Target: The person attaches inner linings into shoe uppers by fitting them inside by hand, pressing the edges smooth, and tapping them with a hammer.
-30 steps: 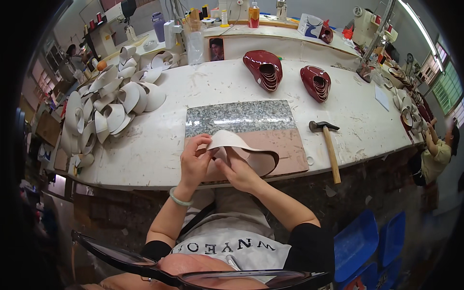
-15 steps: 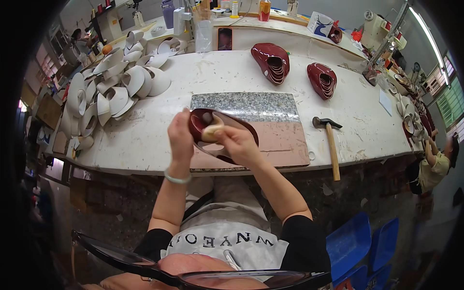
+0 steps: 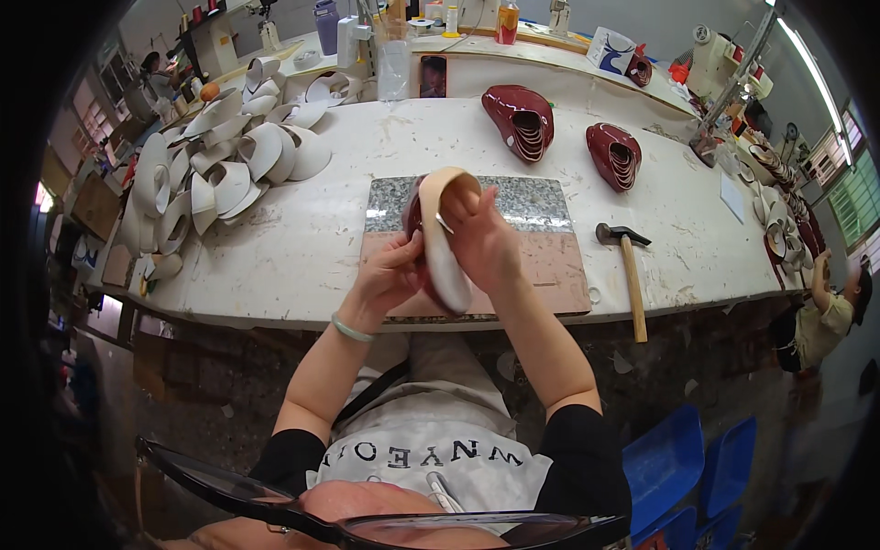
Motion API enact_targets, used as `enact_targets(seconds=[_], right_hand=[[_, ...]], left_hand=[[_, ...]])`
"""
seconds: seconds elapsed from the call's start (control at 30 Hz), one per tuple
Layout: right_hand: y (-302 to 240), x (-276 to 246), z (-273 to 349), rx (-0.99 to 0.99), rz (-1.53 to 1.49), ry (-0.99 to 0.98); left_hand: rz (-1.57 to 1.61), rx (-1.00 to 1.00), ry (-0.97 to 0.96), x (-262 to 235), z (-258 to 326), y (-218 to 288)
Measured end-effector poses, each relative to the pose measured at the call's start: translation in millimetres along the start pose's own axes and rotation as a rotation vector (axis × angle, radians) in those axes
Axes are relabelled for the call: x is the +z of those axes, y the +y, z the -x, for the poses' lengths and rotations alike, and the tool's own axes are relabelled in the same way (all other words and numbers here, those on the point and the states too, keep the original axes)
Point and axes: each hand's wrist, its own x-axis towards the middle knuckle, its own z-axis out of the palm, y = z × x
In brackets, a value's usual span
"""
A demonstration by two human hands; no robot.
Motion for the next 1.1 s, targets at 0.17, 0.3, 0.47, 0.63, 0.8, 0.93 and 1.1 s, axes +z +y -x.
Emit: enact_targets(seconds=[0.17,0.3,0.47,0.63,0.8,0.93,1.1], right_hand=[[-34.2,14.7,0.6,0.100,1.185,-0.002],[-70.9,24.8,0.9,-0.157,1.646,-0.286],[-72.9,36.5,8.3,-0.442,1.886,-0.737],[-59.4,3.5,24.1,-0.717,2.206,-0.622],[-16.0,-42.7,56.0,-0.247,1.891,-0.453],[-14.1,-23.5,36.9,0.140,1.862,-0.164],[-17.3,-20.2,25.3,0.285,1.925,-0.241]], left_hand=[[-0.564,-0.111,0.175,27.1,7.8,4.2],[-1.643,0.236,-0.126,77.5,36.0,55.2],[-2.084,0.295,-0.645,74.8,-17.9,87.9],[-2.571,0.567,-0.646,61.5,-23.1,71.7],[-2.685,0.150,-0.775,28.5,-4.8,27.8],[-2.172,-0.310,-0.292,32.0,-20.2,42.0],[-2.178,-0.448,-0.248,31.4,-29.4,42.4]])
